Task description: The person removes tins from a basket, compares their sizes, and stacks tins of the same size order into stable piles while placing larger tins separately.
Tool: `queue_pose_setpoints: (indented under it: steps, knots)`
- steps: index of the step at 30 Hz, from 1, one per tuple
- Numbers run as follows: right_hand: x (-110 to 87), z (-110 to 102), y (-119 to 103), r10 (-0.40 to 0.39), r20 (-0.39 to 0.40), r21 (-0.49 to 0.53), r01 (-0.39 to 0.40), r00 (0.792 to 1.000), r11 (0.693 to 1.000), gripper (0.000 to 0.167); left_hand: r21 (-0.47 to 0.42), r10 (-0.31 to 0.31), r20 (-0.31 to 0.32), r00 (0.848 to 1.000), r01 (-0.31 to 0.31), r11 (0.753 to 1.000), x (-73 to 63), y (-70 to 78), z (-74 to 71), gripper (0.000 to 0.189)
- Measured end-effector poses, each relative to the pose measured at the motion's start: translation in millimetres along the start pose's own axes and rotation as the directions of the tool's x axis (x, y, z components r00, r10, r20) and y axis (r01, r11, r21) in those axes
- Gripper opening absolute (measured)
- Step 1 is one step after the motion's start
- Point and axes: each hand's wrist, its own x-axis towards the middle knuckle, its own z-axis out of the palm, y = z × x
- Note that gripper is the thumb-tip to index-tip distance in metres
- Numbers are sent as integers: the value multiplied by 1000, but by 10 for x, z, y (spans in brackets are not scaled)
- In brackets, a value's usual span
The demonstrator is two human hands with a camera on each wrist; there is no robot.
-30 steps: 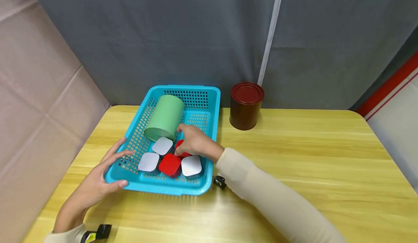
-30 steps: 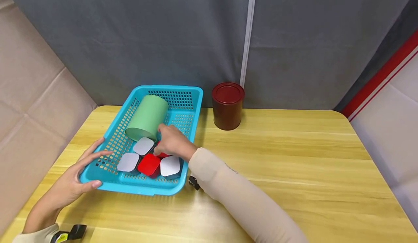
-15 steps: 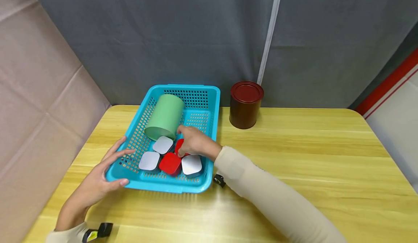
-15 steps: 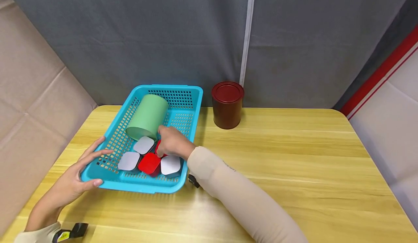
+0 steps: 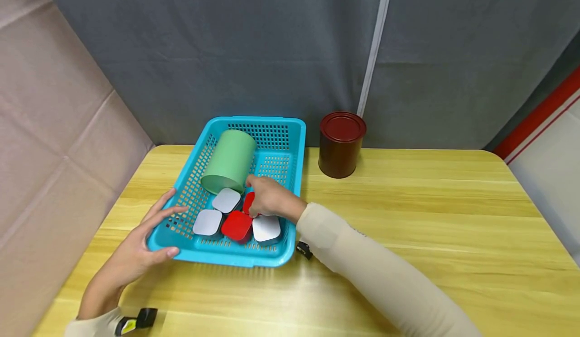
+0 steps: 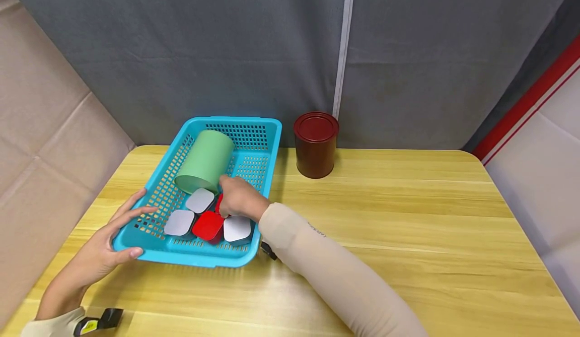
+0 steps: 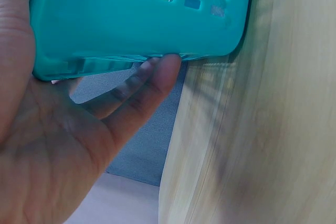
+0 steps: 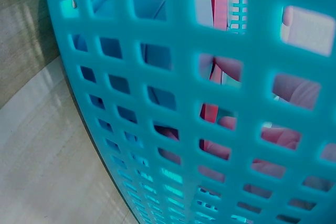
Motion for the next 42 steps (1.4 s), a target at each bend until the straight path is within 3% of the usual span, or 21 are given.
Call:
queue_pose_setpoints:
  steps: [9, 16, 23, 42]
  knots:
    - [-13, 1, -7, 14, 13, -2, -14, 1000, 1000, 59, -14, -5, 1, 1000, 5, 1000, 3, 9, 0, 76]
    - [-7, 16, -6, -24, -2, -54, 23, 1000, 998, 33, -37, -16, 3, 1000, 17, 999, -7, -6, -3, 76]
    - [-22, -6, -5, -55, -26, -50, 53, 998, 997, 29, -24, -18, 2, 1000, 18, 1000, -9, 3, -5, 76]
    - [-240, -208, -56, -91, -48, 25, 92, 995, 995, 50, -41, 4, 7, 1000, -4, 999, 0, -26, -5, 75]
